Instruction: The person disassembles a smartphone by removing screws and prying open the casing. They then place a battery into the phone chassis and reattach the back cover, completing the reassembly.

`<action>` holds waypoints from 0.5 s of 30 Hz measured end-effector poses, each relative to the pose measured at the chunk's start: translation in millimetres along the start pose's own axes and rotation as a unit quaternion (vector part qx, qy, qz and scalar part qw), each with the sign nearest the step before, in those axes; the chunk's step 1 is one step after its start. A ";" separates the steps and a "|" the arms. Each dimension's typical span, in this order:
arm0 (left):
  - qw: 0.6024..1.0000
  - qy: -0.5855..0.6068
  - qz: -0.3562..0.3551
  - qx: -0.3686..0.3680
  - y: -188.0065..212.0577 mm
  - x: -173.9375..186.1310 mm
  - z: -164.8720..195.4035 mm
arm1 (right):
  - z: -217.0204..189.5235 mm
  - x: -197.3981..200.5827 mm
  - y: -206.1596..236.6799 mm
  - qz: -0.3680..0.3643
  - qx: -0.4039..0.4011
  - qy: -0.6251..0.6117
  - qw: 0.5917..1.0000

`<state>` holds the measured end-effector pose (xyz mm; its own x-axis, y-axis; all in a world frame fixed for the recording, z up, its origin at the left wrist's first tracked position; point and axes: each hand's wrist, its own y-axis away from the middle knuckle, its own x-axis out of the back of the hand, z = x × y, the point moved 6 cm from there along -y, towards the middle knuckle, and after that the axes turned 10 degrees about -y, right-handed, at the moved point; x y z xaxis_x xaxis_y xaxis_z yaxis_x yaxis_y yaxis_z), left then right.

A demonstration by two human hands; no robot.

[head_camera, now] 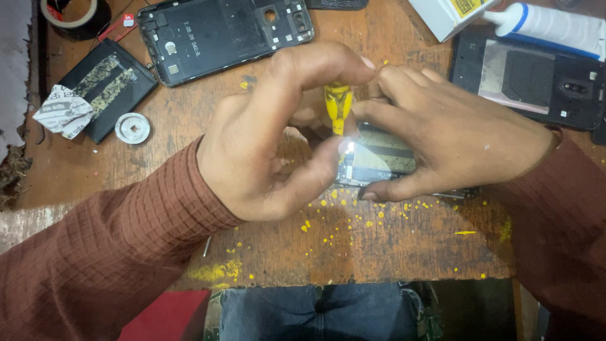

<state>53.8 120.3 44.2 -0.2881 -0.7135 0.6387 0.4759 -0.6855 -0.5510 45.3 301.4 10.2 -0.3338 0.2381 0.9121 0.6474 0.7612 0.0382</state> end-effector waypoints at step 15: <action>1.000 0.023 -0.004 -0.014 0.4 -3.0 -0.2 | 6.0 -6.5 2.4 -0.006 0.001 0.015 1.000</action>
<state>54.6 122.2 42.0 -0.3300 -0.7131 0.6185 0.4498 -0.6949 -0.5611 44.9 305.3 1.9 -0.3198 0.2107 0.9238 0.6428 0.7645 0.0482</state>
